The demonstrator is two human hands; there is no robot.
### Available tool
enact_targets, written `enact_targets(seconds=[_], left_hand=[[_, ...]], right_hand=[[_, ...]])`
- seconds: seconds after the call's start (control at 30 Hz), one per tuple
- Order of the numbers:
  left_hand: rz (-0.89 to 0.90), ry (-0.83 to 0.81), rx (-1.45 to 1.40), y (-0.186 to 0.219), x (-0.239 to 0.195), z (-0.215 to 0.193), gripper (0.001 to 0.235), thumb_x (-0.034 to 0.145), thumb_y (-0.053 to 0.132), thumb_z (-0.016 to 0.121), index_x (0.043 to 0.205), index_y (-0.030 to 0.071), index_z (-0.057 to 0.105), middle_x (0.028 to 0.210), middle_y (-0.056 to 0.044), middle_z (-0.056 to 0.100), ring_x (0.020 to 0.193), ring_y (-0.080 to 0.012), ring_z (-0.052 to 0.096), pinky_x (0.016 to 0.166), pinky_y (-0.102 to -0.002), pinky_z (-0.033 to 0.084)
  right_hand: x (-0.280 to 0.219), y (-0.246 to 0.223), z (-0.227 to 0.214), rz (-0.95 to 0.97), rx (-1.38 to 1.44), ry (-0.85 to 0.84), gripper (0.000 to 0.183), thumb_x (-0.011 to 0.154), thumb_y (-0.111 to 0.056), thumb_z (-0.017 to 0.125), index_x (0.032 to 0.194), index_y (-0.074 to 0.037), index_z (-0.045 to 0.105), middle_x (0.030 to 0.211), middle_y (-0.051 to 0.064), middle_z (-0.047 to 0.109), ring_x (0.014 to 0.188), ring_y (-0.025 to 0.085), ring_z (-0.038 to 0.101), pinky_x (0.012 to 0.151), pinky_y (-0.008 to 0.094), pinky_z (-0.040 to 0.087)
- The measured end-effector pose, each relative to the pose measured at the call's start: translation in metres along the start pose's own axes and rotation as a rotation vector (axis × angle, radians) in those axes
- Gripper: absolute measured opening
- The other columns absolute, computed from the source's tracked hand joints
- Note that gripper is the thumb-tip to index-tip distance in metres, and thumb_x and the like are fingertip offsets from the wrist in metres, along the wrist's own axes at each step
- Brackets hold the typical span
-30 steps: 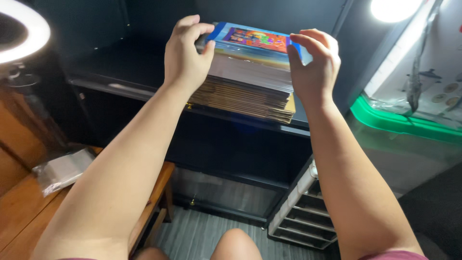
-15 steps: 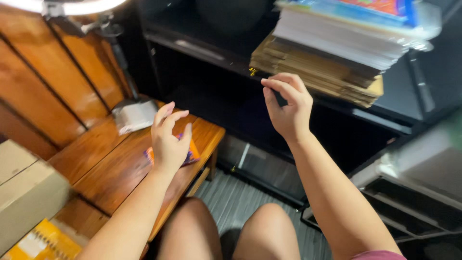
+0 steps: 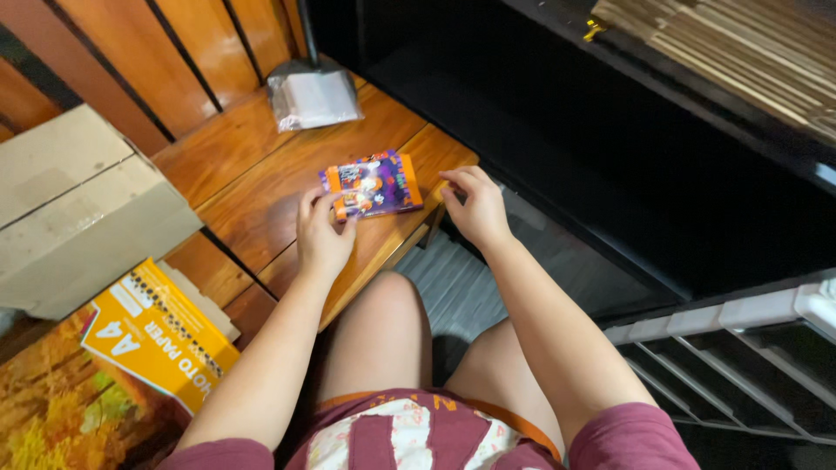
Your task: The person repeatedly picks up small rectangular packages from a wooden bench and places them on top of a stack on a black shelf. The person handles the packages one at a time, turning them over before stacking.
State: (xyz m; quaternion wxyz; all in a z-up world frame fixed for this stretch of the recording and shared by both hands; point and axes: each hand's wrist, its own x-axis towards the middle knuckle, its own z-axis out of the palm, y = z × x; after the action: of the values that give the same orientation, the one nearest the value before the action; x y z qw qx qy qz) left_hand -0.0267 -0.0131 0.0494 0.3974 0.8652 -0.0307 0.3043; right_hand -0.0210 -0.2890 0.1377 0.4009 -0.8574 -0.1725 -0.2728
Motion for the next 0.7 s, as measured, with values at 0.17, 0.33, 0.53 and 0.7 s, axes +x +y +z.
enact_targets(seconds=[0.17, 0.33, 0.53, 0.7], left_hand=[[0.101, -0.015, 0.09, -0.008, -0.009, 0.006, 0.048, 0.072, 0.014, 0.087, 0.118, 0.012, 0.071, 0.131, -0.016, 0.057, 0.119, -0.0414, 0.063, 0.102, -0.05, 0.05], [0.093, -0.071, 0.22, -0.004, -0.014, 0.009, 0.043, 0.079, 0.018, 0.084, 0.12, 0.015, 0.071, 0.132, -0.016, 0.059, 0.121, -0.0379, 0.062, 0.104, -0.048, 0.049], [0.144, -0.057, 0.26, -0.012, -0.017, 0.018, 0.041, 0.087, 0.019, 0.079, 0.128, 0.015, 0.073, 0.135, -0.025, 0.059, 0.127, -0.0424, 0.06, 0.106, -0.053, 0.047], [0.128, -0.093, 0.282, -0.014, -0.017, 0.018, 0.031, 0.09, 0.023, 0.076, 0.12, 0.015, 0.079, 0.133, -0.028, 0.064, 0.13, -0.0438, 0.059, 0.109, -0.053, 0.045]], right_hand=[[-0.022, 0.017, 0.038, 0.104, -0.145, -0.197, 0.03, 0.089, -0.013, 0.078, 0.119, -0.013, 0.075, 0.115, 0.008, 0.07, 0.102, 0.029, 0.073, 0.085, 0.041, 0.063], [-0.024, 0.014, 0.055, 0.136, -0.215, -0.293, 0.033, 0.094, -0.021, 0.076, 0.126, -0.012, 0.071, 0.127, 0.009, 0.066, 0.117, 0.035, 0.067, 0.094, 0.048, 0.059], [-0.029, 0.035, 0.069, 0.11, -0.315, -0.364, 0.045, 0.098, -0.026, 0.071, 0.143, -0.02, 0.063, 0.148, 0.009, 0.058, 0.138, 0.033, 0.055, 0.111, 0.045, 0.05], [-0.033, 0.041, 0.075, 0.058, -0.318, -0.337, 0.043, 0.101, -0.021, 0.068, 0.144, -0.015, 0.064, 0.148, 0.017, 0.06, 0.139, 0.037, 0.053, 0.114, 0.046, 0.047]])
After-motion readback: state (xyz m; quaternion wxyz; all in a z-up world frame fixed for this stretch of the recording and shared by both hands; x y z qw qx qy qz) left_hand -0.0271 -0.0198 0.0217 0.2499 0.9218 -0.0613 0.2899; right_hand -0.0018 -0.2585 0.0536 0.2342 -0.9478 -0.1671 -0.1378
